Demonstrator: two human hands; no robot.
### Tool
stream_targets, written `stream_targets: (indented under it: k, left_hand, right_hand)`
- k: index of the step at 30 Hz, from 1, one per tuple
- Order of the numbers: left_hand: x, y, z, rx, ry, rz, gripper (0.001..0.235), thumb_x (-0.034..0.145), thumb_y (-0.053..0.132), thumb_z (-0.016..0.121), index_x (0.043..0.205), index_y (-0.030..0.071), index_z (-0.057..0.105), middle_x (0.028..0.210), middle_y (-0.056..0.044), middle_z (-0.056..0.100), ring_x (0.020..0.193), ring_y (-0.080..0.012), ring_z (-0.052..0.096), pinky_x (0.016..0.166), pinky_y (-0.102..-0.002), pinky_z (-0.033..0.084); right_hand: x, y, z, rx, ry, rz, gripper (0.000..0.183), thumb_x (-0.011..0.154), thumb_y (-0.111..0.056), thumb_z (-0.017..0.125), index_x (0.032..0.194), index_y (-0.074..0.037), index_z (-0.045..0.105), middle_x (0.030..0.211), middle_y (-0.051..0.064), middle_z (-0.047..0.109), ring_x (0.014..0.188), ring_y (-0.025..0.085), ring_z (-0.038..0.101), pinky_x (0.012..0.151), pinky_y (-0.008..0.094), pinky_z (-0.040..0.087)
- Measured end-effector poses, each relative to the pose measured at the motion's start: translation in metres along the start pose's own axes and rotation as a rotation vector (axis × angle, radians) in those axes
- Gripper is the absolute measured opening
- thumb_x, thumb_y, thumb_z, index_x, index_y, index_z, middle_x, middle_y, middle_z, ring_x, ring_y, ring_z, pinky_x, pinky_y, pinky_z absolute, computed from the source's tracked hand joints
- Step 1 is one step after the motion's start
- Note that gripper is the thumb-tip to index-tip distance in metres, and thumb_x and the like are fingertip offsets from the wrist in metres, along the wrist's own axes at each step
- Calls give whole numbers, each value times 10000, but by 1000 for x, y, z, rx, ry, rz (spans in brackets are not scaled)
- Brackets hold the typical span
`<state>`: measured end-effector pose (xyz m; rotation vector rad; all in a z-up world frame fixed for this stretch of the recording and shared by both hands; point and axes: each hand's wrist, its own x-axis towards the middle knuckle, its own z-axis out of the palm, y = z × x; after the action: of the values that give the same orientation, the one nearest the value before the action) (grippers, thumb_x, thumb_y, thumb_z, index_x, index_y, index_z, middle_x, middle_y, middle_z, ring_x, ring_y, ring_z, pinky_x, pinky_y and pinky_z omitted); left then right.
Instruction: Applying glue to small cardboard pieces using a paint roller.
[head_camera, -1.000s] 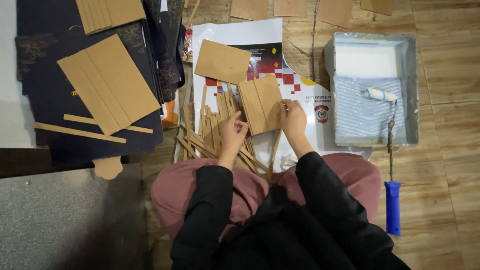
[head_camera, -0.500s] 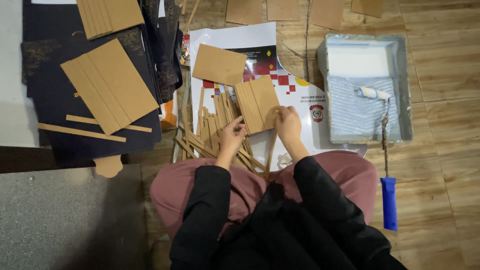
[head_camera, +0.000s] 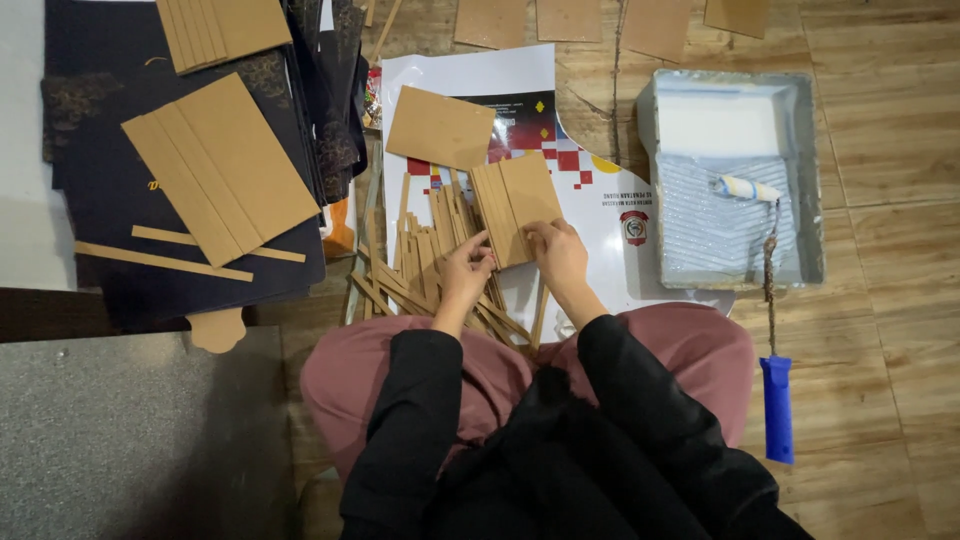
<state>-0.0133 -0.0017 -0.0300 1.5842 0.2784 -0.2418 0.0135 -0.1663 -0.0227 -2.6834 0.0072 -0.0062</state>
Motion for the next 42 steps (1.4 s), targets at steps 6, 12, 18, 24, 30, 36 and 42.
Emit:
stream_targets:
  k: [6, 12, 18, 24, 30, 36, 42]
  left_hand:
    - [6, -11, 1, -5, 5, 16, 433, 812, 31, 544, 1240, 75, 503, 955, -155, 593, 787, -197, 630, 658, -278, 558]
    - [4, -8, 2, -26, 8, -13, 459, 806, 38, 554, 1258, 64, 477, 966, -161, 588, 791, -206, 632, 643, -261, 563]
    - [12, -17, 2, -24, 15, -34, 434, 807, 48, 566, 1236, 78, 507, 981, -153, 593, 795, -179, 620, 655, -241, 558]
    - [19, -32, 3, -43, 10, -38, 420, 814, 78, 583, 1228, 118, 525, 1016, -125, 598, 839, -165, 625, 659, -242, 562]
    - [14, -23, 1, -75, 7, -25, 433, 805, 51, 578, 1232, 88, 517, 1047, -156, 586, 879, -192, 613, 681, -257, 544]
    - [6, -11, -3, -62, 39, -30, 403, 805, 51, 582, 1204, 80, 542, 1025, -161, 595, 877, -193, 593, 668, -263, 541]
    - [-18, 17, -22, -30, 176, -79, 357, 825, 119, 557, 1180, 83, 556, 976, -120, 611, 837, -160, 575, 648, -240, 532]
  right_hand:
    - [-3, -8, -9, -18, 0, -16, 179, 843, -94, 537, 958, -184, 641, 800, 42, 549, 806, 218, 587, 707, 337, 524]
    - [6, 13, -15, 23, 89, 97, 193, 834, -102, 566, 1021, -124, 610, 888, 73, 546, 853, 258, 587, 724, 357, 515]
    - [15, 43, 0, 86, 61, 184, 225, 810, -152, 596, 1033, -130, 621, 871, 53, 583, 783, 207, 618, 688, 342, 521]
    - [14, 32, -13, 104, -7, 232, 272, 801, -168, 576, 1063, -115, 631, 907, 82, 606, 787, 235, 638, 684, 380, 525]
    - [18, 40, -6, 99, -33, 257, 270, 795, -202, 567, 1046, -145, 650, 925, 70, 609, 794, 245, 640, 687, 398, 523]
    - [11, 16, -30, 151, -56, 333, 276, 772, -173, 587, 1040, -151, 648, 915, 39, 640, 806, 219, 645, 708, 388, 518]
    - [11, 24, 6, 377, -52, 321, 248, 716, -141, 616, 959, -121, 658, 851, 60, 672, 809, 232, 652, 688, 365, 507]
